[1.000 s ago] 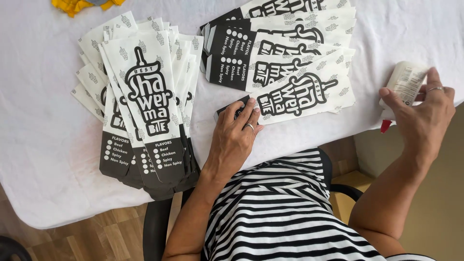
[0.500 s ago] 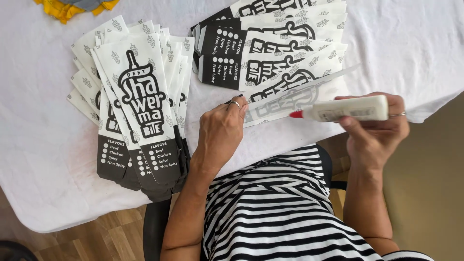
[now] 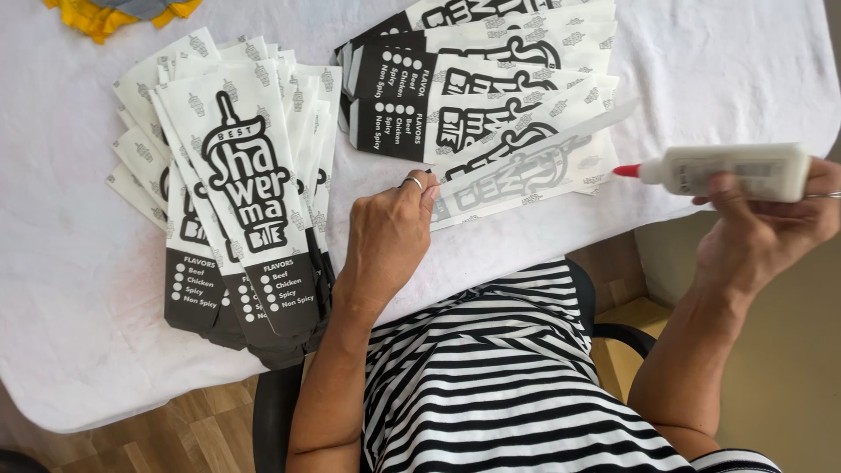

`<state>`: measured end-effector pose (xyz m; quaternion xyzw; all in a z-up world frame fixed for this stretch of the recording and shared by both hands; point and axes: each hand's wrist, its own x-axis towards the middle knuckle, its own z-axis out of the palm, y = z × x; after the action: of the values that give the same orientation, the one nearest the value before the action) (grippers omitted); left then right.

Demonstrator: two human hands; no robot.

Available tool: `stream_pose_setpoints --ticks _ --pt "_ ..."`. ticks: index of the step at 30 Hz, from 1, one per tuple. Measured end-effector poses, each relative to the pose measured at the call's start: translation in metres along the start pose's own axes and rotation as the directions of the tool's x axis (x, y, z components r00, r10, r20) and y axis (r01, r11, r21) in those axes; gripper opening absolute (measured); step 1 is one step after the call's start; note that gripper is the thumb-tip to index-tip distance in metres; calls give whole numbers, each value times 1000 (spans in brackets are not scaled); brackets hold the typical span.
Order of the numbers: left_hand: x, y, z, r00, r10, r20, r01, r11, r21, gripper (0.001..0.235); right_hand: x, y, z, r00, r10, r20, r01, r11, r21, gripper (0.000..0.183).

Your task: Applying glue to printed paper sleeves and pressing them together to assemble packaging

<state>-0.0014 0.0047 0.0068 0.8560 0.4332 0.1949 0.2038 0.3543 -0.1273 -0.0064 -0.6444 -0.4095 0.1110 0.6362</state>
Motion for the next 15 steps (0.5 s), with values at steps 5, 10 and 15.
stream_pose_setpoints --ticks 5,10,15 --pt "3 -5 -3 1000 -21 19 22 1000 -12 18 4 18 -24 996 74 -46 -68 991 117 43" --pt "5 -8 -4 999 -27 29 28 999 -36 18 2 11 -9 999 29 33 -32 995 90 45" --pt "11 -7 -12 997 -53 47 57 995 -79 14 -6 16 9 991 1 135 -20 990 138 44"
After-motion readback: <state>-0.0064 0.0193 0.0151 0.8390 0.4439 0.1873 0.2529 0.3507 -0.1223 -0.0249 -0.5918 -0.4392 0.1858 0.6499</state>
